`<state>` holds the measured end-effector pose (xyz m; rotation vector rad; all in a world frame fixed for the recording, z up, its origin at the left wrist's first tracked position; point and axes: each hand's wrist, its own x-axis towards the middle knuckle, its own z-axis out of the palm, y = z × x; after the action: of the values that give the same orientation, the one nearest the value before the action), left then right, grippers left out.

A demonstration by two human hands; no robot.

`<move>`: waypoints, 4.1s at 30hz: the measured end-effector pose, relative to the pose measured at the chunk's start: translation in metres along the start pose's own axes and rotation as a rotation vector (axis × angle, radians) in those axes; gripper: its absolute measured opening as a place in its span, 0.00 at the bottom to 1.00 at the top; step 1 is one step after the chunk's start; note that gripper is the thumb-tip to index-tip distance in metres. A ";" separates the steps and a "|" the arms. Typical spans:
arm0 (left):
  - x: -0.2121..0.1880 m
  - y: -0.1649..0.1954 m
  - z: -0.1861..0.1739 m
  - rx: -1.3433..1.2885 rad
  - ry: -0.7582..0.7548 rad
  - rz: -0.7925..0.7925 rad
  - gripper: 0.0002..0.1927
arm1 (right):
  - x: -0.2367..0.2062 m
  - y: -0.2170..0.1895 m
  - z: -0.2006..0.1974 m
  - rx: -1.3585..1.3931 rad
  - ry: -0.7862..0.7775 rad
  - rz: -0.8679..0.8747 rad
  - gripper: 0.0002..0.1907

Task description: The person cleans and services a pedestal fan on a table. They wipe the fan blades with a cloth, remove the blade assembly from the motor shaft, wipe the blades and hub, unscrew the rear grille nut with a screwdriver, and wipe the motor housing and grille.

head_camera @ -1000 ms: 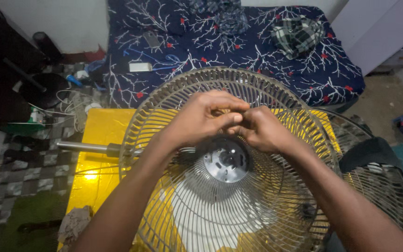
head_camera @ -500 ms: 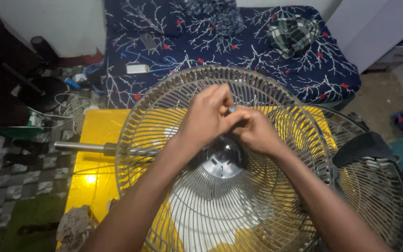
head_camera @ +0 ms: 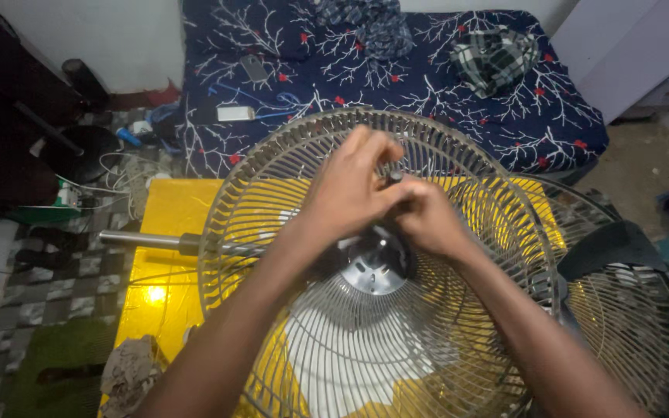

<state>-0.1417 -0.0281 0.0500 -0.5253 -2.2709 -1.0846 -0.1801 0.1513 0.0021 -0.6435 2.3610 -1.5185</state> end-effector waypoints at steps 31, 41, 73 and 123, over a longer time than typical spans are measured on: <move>0.005 0.004 0.001 -0.130 -0.170 -0.180 0.13 | -0.003 0.008 -0.007 0.167 -0.097 0.067 0.24; 0.003 0.008 0.002 -0.017 -0.222 -0.112 0.12 | -0.002 0.008 -0.012 0.128 -0.074 -0.130 0.20; -0.001 0.013 -0.001 0.004 -0.139 -0.153 0.16 | -0.004 -0.010 -0.015 0.163 -0.091 -0.029 0.20; -0.006 0.006 0.008 -0.076 -0.062 -0.205 0.20 | -0.015 -0.014 -0.006 0.090 -0.019 0.002 0.15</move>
<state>-0.1365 -0.0192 0.0456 -0.3657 -2.3860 -1.2744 -0.1671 0.1587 0.0173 -0.6317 2.2634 -1.6005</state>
